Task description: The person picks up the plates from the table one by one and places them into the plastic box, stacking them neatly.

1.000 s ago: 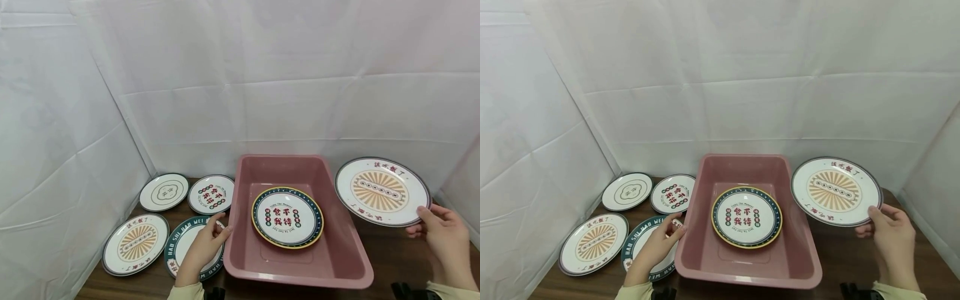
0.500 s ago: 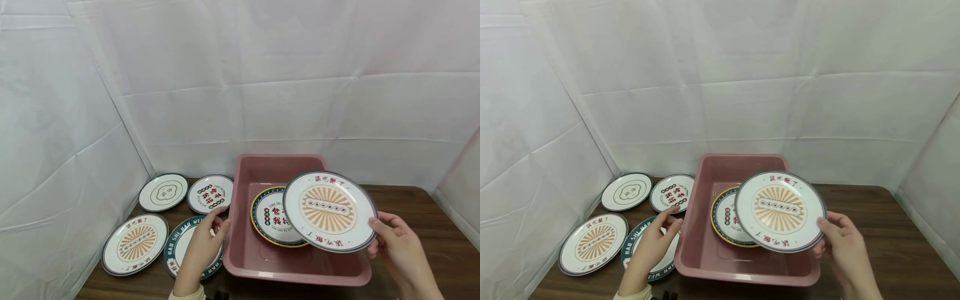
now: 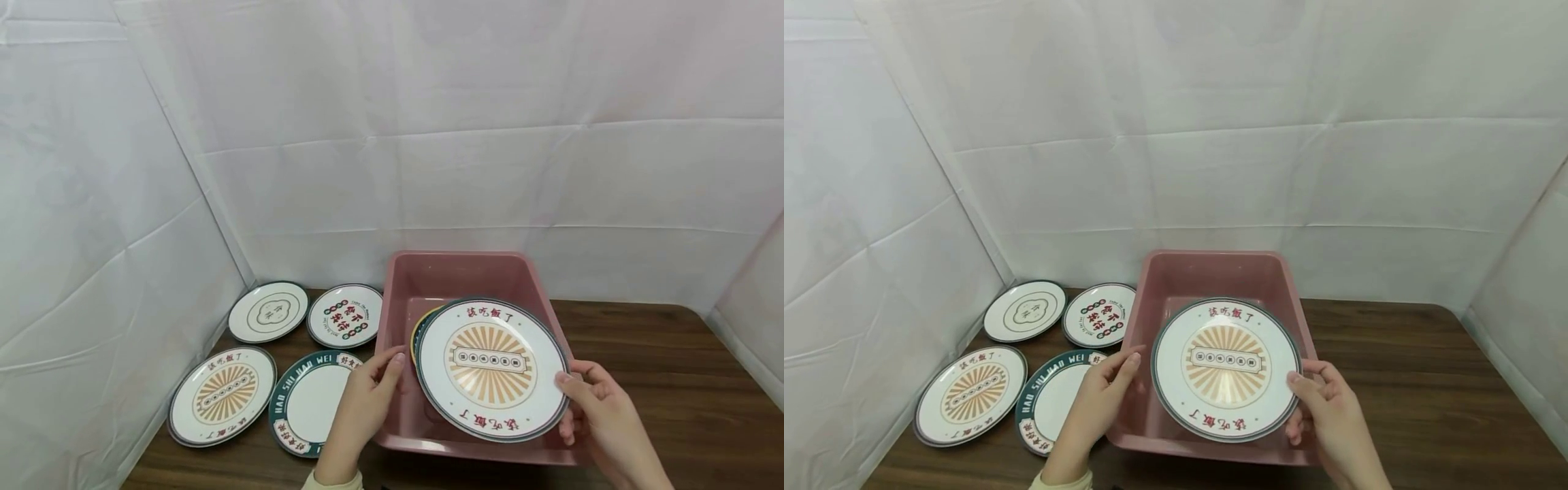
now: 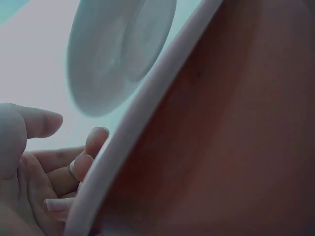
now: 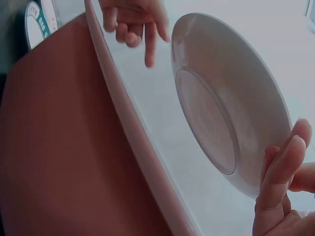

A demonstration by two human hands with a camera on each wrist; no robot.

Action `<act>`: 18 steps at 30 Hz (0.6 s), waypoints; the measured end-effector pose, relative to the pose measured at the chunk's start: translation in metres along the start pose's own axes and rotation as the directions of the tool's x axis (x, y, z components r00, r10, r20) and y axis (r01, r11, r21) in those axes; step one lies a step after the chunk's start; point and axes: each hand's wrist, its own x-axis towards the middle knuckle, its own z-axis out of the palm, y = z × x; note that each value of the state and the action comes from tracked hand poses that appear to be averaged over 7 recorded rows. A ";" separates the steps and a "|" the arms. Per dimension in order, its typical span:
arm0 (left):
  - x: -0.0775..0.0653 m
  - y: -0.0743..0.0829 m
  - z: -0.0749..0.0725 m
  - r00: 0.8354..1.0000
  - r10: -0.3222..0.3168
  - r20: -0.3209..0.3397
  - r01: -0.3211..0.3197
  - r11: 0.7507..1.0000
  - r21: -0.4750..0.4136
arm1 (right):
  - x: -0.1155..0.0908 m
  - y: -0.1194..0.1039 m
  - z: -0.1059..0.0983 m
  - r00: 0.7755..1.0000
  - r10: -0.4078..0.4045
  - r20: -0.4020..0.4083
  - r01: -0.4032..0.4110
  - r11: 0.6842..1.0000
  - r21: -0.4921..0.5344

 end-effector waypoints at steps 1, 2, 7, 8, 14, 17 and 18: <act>0.000 0.000 0.002 1.000 0.000 0.009 0.000 1.000 -0.010 | 0.000 0.001 0.001 1.000 -0.001 0.008 0.000 1.000 0.008; 0.000 0.001 0.003 1.000 -0.005 0.017 0.006 1.000 -0.019 | 0.000 0.003 0.003 1.000 0.004 0.016 -0.004 1.000 0.012; -0.001 0.003 0.007 0.998 -0.042 0.038 0.045 0.997 -0.063 | -0.001 0.007 0.009 0.998 0.051 0.025 -0.051 0.999 0.002; -0.001 0.003 0.007 0.998 -0.046 0.039 0.049 0.996 -0.070 | -0.002 0.007 0.009 0.998 0.062 0.025 -0.062 0.998 -0.009; -0.001 0.004 0.009 0.998 -0.050 0.032 0.054 0.990 -0.131 | -0.002 0.009 0.009 0.997 0.044 0.070 -0.040 0.997 -0.058; 0.000 0.002 0.011 0.999 -0.035 -0.007 0.034 0.986 -0.161 | 0.000 0.009 0.009 0.993 0.035 0.112 -0.024 0.995 -0.099; 0.001 0.001 0.011 0.999 -0.036 -0.021 0.032 0.986 -0.166 | 0.001 0.009 0.009 0.991 0.038 0.125 -0.024 0.993 -0.113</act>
